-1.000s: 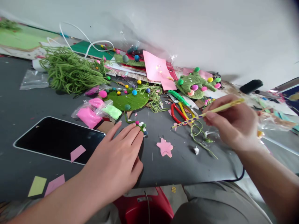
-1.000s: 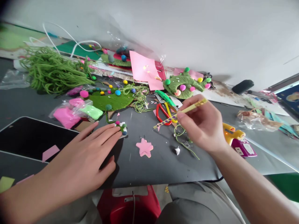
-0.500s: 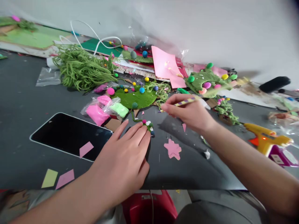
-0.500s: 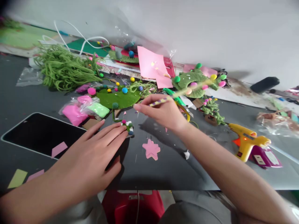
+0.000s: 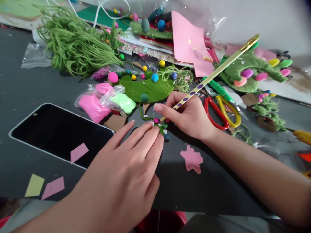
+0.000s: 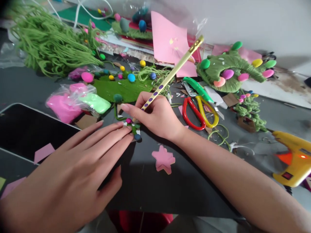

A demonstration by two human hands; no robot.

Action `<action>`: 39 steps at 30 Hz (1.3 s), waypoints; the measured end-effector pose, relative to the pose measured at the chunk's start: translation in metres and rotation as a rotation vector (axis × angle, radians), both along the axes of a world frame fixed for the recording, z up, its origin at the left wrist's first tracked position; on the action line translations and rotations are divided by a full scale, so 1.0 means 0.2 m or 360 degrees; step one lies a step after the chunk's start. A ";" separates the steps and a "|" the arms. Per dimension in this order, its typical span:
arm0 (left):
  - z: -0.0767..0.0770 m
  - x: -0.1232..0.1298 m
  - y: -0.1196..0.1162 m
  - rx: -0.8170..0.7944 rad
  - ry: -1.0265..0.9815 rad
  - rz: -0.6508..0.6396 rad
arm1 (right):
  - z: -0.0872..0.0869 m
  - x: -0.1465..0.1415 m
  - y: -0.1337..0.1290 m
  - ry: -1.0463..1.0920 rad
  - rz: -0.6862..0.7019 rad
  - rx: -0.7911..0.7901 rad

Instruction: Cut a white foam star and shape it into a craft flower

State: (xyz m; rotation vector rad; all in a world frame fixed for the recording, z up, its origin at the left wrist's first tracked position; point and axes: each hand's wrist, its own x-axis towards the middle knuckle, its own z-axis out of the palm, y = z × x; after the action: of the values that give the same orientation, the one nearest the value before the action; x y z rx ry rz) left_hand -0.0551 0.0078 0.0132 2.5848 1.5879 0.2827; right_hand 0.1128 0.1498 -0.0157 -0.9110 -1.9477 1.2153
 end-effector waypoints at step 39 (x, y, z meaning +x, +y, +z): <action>0.01 -0.01 0.00 -0.0003 -0.0013 0.0010 | 0.00 0.04 0.05 -0.0041 0.0183 0.0016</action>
State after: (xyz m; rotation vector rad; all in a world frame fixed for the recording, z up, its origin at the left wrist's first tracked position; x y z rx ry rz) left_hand -0.0572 0.0081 0.0160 2.5739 1.5933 0.2918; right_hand 0.1205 0.1595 -0.0152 -0.8230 -2.0487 1.2627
